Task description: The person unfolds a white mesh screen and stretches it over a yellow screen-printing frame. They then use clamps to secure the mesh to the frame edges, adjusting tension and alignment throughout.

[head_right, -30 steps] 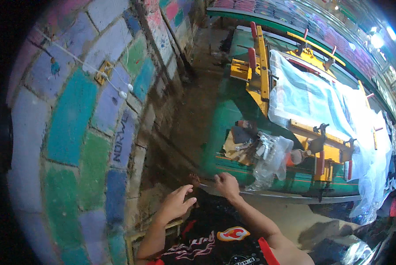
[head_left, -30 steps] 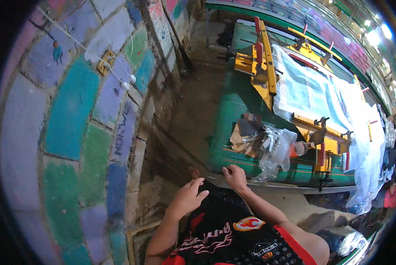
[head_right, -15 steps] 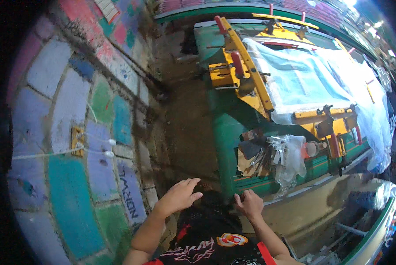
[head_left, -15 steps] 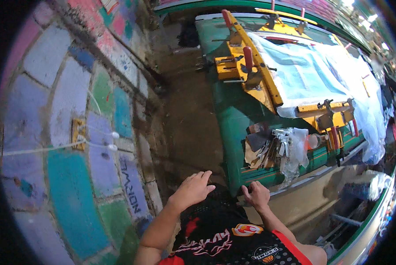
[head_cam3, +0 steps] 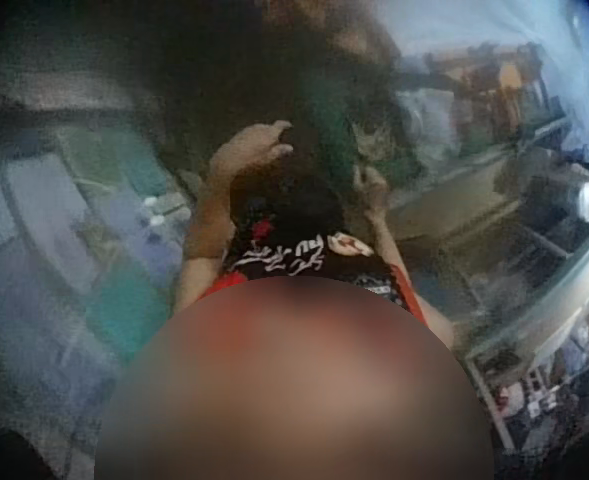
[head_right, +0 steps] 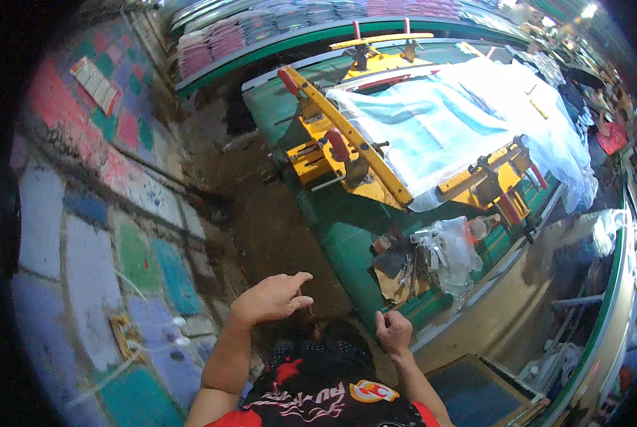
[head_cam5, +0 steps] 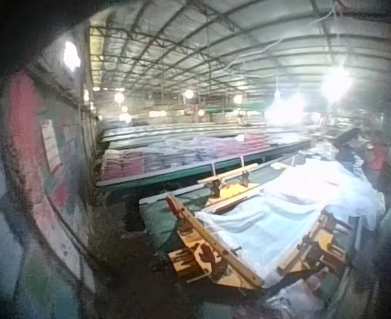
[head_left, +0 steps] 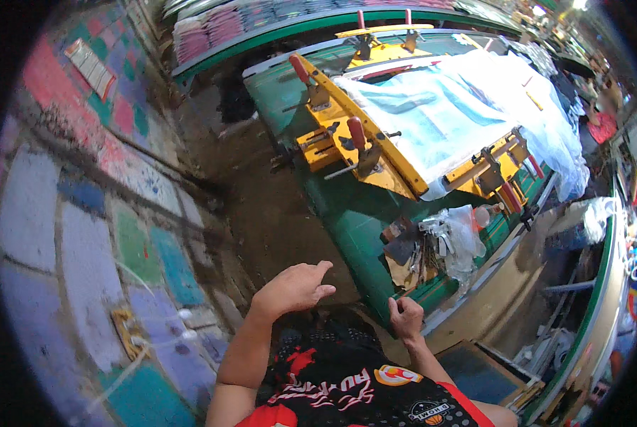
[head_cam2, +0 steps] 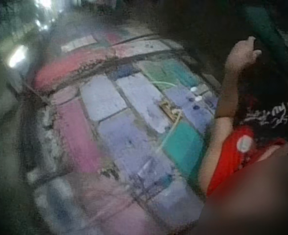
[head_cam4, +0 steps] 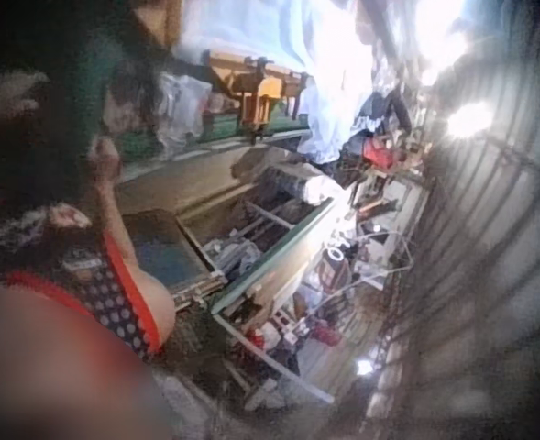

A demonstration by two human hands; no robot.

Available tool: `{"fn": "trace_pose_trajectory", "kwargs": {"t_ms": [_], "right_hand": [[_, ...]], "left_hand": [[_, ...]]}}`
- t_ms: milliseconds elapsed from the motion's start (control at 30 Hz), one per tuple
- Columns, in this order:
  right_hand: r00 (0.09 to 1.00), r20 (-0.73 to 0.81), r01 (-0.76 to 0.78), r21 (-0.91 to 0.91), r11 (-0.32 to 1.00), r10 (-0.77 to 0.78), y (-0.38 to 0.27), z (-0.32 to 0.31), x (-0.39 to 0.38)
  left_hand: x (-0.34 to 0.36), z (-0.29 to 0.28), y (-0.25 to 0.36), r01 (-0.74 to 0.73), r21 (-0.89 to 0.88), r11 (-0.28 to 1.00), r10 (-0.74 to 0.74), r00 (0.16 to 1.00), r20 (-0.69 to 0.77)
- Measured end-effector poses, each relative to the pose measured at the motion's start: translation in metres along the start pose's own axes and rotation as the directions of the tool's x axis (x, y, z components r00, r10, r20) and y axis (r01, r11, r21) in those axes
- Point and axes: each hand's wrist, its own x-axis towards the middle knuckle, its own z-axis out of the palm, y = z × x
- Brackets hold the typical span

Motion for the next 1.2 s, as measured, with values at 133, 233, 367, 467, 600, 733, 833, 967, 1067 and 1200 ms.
{"fn": "trace_pose_trajectory", "kwargs": {"t_ms": [133,233,367,467,600,733,833,967,1067,1200], "right_hand": [[0.981,-0.175,-0.1,-0.074,0.992,0.085,-0.019,0.038,0.004],[0.946,-0.313,-0.129,-0.142,0.981,0.079,-0.018,0.054,0.008],[0.922,-0.378,-0.153,-0.149,0.977,0.087,-0.01,0.062,0.005],[0.926,-0.358,-0.195,-0.178,0.964,0.121,-0.008,0.062,0.003],[0.893,-0.44,-0.189,-0.174,0.966,0.095,-0.022,0.062,0.019],[0.867,-0.497,-0.122,-0.139,0.983,0.037,-0.062,0.07,0.096],[0.882,-0.442,0.156,-0.048,0.987,-0.162,-0.115,0.069,0.174],[0.804,-0.452,0.396,-0.076,0.915,-0.386,-0.184,0.041,0.246],[0.777,-0.441,0.481,-0.045,0.876,-0.45,-0.21,0.017,0.289],[0.85,-0.415,0.344,-0.028,0.939,-0.324,-0.226,0.002,0.341]], "left_hand": [[0.02,-0.043,-0.03,0.004,-0.014,1.0,-0.003,0.997,0.077],[0.039,-0.07,-0.048,-0.036,-0.033,0.999,0.039,0.997,0.072],[0.071,-0.101,-0.061,-0.105,-0.085,0.991,0.106,0.994,0.014],[0.104,-0.12,-0.065,-0.163,-0.148,0.975,0.171,0.984,0.04],[0.156,-0.134,-0.066,-0.31,-0.175,0.934,0.325,0.944,0.063],[0.214,-0.129,-0.056,-0.548,-0.105,0.83,0.554,0.832,0.036],[0.244,-0.135,-0.04,-0.689,-0.086,0.72,0.687,0.689,0.233],[0.244,-0.181,-0.018,-0.806,-0.043,0.591,0.767,0.544,0.341],[0.24,-0.231,-0.008,-0.554,-0.178,0.813,0.544,0.617,0.569],[0.252,-0.305,-0.023,-0.63,-0.191,0.753,0.653,0.679,0.336]]}}
